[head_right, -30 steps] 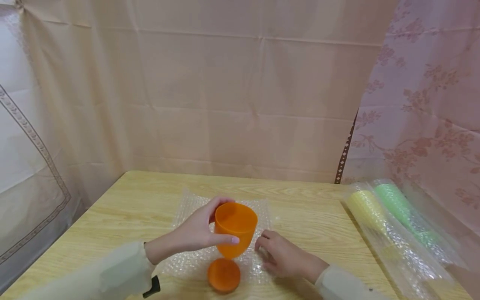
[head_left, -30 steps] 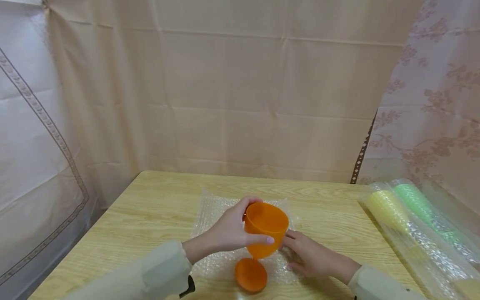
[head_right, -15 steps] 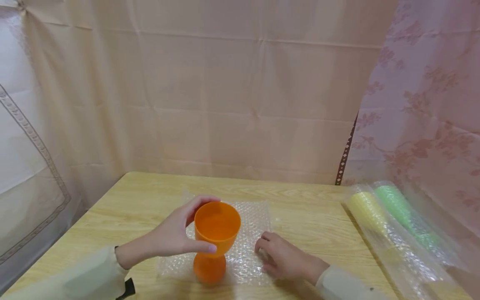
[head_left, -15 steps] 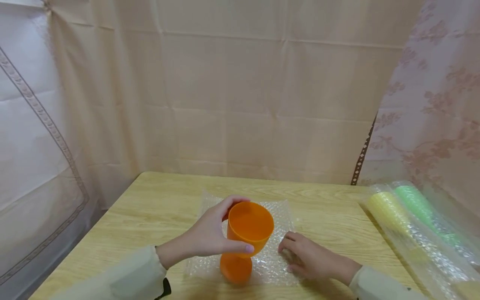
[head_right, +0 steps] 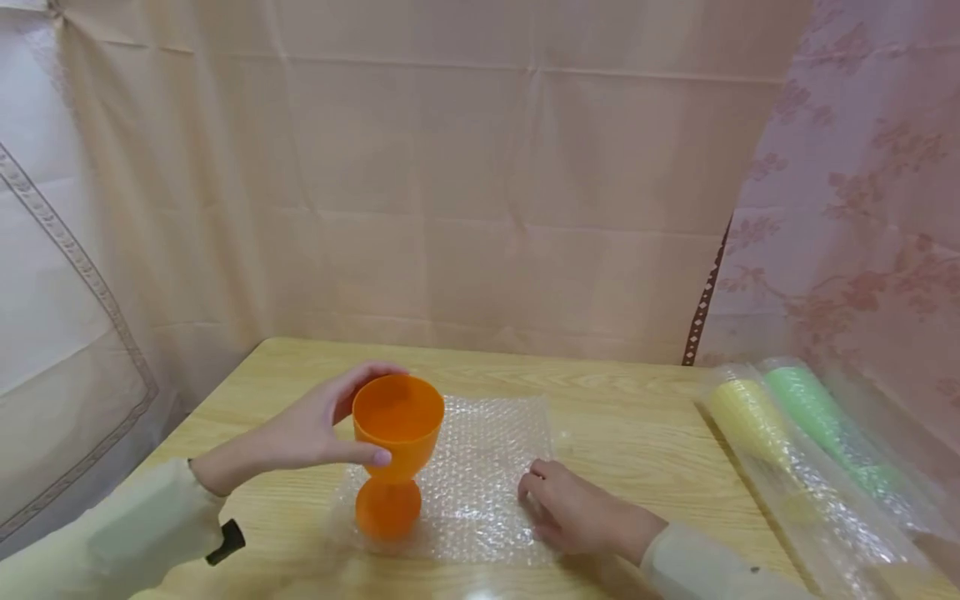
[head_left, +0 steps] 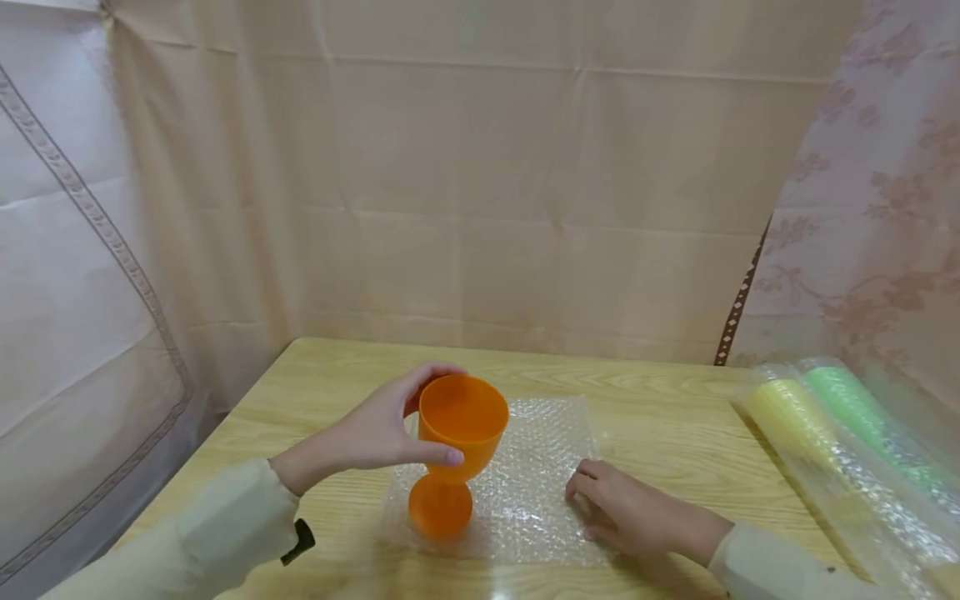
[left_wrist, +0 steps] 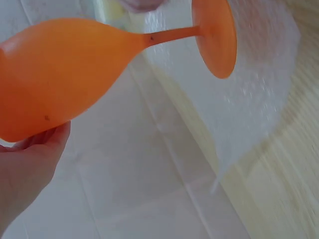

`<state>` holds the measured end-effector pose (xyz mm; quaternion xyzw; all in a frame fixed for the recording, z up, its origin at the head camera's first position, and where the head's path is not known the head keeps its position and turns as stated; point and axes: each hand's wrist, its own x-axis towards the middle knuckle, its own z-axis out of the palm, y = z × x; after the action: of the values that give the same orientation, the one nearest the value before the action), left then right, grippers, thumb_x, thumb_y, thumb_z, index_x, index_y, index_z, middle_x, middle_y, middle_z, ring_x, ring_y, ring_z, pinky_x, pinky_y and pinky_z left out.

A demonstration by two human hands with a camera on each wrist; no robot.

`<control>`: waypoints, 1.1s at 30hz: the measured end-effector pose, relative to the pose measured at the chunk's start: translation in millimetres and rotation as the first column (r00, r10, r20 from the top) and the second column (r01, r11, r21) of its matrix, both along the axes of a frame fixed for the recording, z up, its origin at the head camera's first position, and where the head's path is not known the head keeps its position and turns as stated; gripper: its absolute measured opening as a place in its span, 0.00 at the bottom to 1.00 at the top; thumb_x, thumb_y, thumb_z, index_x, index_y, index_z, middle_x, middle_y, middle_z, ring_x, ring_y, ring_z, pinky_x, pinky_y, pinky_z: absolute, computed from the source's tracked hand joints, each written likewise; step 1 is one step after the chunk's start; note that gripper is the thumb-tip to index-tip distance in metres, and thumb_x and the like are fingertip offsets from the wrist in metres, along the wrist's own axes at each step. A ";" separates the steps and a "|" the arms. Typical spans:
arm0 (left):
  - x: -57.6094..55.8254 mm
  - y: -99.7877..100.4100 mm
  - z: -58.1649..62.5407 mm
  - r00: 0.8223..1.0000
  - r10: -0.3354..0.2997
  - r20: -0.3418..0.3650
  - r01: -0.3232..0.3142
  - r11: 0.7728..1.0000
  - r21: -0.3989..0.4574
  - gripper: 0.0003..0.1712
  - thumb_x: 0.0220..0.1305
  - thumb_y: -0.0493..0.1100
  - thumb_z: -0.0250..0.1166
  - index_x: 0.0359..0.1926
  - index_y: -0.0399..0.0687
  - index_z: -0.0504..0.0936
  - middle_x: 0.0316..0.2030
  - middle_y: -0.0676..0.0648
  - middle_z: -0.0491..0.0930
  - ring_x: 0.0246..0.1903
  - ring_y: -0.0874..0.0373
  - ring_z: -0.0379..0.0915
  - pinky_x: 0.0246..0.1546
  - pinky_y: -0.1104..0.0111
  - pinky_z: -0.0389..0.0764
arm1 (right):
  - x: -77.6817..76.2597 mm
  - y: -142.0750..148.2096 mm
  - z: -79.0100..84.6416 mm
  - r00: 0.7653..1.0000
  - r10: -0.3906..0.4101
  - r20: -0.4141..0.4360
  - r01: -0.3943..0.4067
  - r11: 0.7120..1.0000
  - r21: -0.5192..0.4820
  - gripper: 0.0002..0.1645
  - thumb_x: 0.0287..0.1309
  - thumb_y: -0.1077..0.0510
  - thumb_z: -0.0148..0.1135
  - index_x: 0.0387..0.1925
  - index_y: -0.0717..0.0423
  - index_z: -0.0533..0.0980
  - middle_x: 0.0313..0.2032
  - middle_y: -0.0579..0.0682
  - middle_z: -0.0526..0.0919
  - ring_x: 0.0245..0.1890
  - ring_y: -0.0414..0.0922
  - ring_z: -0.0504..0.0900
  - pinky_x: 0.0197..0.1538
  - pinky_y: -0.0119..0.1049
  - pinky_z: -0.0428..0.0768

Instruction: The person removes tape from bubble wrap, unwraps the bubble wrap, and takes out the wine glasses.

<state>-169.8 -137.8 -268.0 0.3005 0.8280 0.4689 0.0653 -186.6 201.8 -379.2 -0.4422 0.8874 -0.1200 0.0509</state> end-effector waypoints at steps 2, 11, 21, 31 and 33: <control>-5.3 -5.6 1.2 1.000 0.021 0.013 -0.021 1.000 -0.004 0.45 0.50 0.48 0.75 0.66 0.50 0.62 0.59 0.49 0.73 0.59 0.52 0.71 0.68 0.50 0.66 | 0.8 0.0 1.5 1.000 -0.015 0.014 0.014 1.000 0.015 0.18 0.56 0.55 0.67 0.48 0.50 0.73 0.44 0.42 0.72 0.39 0.32 0.67 0.41 0.29 0.76; -36.8 -35.8 3.8 0.990 0.137 -0.016 -0.137 0.990 0.025 0.43 0.53 0.44 0.72 0.67 0.46 0.60 0.60 0.43 0.73 0.60 0.47 0.71 0.68 0.47 0.63 | 1.9 -0.5 5.0 0.998 -0.051 0.037 0.049 0.998 0.045 0.18 0.57 0.55 0.66 0.49 0.50 0.73 0.46 0.43 0.72 0.41 0.32 0.68 0.42 0.29 0.76; -68.1 -59.3 0.4 0.944 0.326 -0.041 -0.322 0.943 0.088 0.44 0.55 0.41 0.71 0.68 0.40 0.57 0.61 0.37 0.68 0.60 0.42 0.68 0.69 0.47 0.63 | 4.2 2.4 3.5 0.999 -0.034 0.001 0.034 0.999 0.029 0.19 0.56 0.55 0.66 0.49 0.51 0.73 0.45 0.43 0.72 0.40 0.32 0.68 0.41 0.28 0.76; -98.9 -84.3 -18.9 0.881 0.471 -0.050 -0.466 0.880 0.093 0.48 0.56 0.46 0.71 0.70 0.40 0.53 0.65 0.37 0.63 0.61 0.41 0.65 0.68 0.49 0.64 | 5.5 1.0 -0.1 1.000 -0.020 -0.017 0.021 1.000 0.021 0.19 0.56 0.55 0.66 0.49 0.51 0.73 0.45 0.44 0.72 0.41 0.32 0.68 0.42 0.29 0.76; -104.5 -90.6 -23.8 0.865 0.499 -0.050 -0.493 0.865 0.100 0.49 0.56 0.49 0.71 0.71 0.41 0.53 0.65 0.37 0.62 0.62 0.41 0.64 0.68 0.49 0.65 | 5.7 0.8 -0.3 1.000 -0.019 -0.016 0.020 1.000 0.019 0.19 0.57 0.55 0.66 0.49 0.51 0.73 0.45 0.43 0.72 0.41 0.32 0.68 0.42 0.29 0.76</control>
<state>-274.3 -228.4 -291.8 0.0974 0.8590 0.4925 -0.1007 -180.8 202.7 -379.5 -0.4339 0.8932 -0.1084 0.0470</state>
